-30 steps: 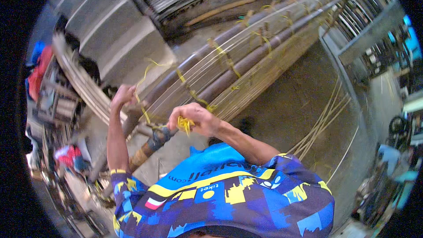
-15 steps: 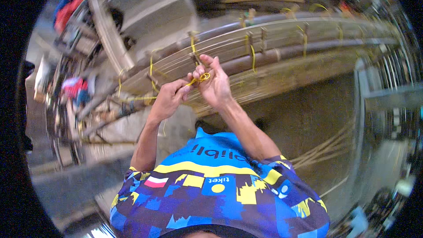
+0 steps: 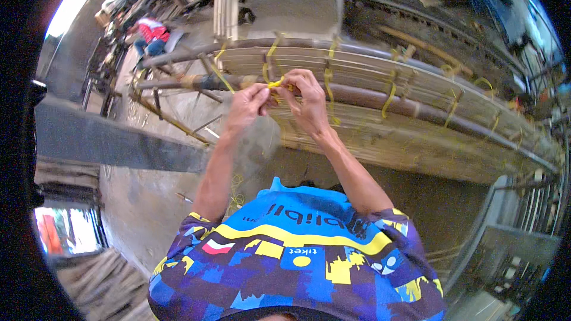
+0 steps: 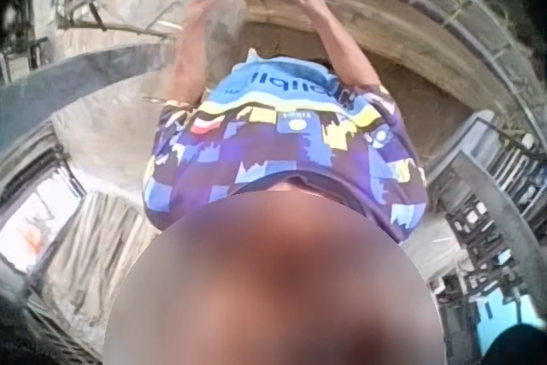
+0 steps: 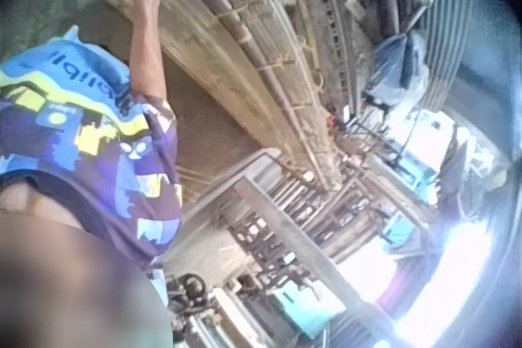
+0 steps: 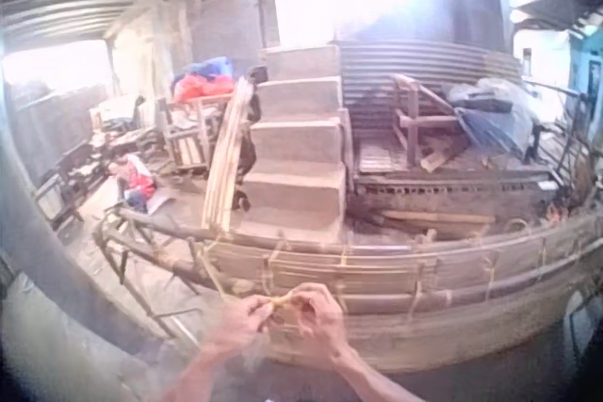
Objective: The person repeatedly picks up thin bamboo strips and ties them to a horizontal metal frame using yellow string. The person loops the string around the frame and the strip, then pulls it tight to secure the strip in place.
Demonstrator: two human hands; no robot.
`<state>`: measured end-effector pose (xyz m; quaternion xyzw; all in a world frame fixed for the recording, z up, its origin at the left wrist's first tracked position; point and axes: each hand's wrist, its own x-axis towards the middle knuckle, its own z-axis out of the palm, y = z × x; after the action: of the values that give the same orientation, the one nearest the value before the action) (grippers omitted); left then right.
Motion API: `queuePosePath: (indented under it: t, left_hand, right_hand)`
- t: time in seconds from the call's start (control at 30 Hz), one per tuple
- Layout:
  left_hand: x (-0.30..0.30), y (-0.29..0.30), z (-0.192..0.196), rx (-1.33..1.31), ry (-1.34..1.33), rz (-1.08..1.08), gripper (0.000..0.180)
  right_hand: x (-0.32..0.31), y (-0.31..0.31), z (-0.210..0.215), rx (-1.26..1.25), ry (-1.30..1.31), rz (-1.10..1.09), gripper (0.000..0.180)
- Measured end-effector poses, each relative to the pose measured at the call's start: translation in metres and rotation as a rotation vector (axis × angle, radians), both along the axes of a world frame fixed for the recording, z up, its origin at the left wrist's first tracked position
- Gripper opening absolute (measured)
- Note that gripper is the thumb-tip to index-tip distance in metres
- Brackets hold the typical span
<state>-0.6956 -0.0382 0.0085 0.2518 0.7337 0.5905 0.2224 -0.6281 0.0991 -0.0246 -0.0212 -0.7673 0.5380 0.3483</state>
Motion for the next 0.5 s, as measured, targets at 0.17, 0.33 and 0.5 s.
queuePosePath:
  t: [0.17, 0.33, 0.5]
  left_hand:
    - [0.006, -0.025, -0.011, 0.090, 0.154, 0.021, 0.025]
    - [0.010, -0.035, -0.019, 0.017, 0.140, 0.149, 0.025]
    - [0.014, -0.042, -0.026, 0.119, 0.317, 0.140, 0.017]
  right_hand:
    - [0.002, -0.029, 0.008, 0.181, -0.030, -0.037, 0.013]
    - [0.004, -0.050, 0.004, -0.234, -0.160, -0.026, 0.008]
    - [0.016, -0.036, -0.008, -0.461, -0.053, -0.275, 0.014]
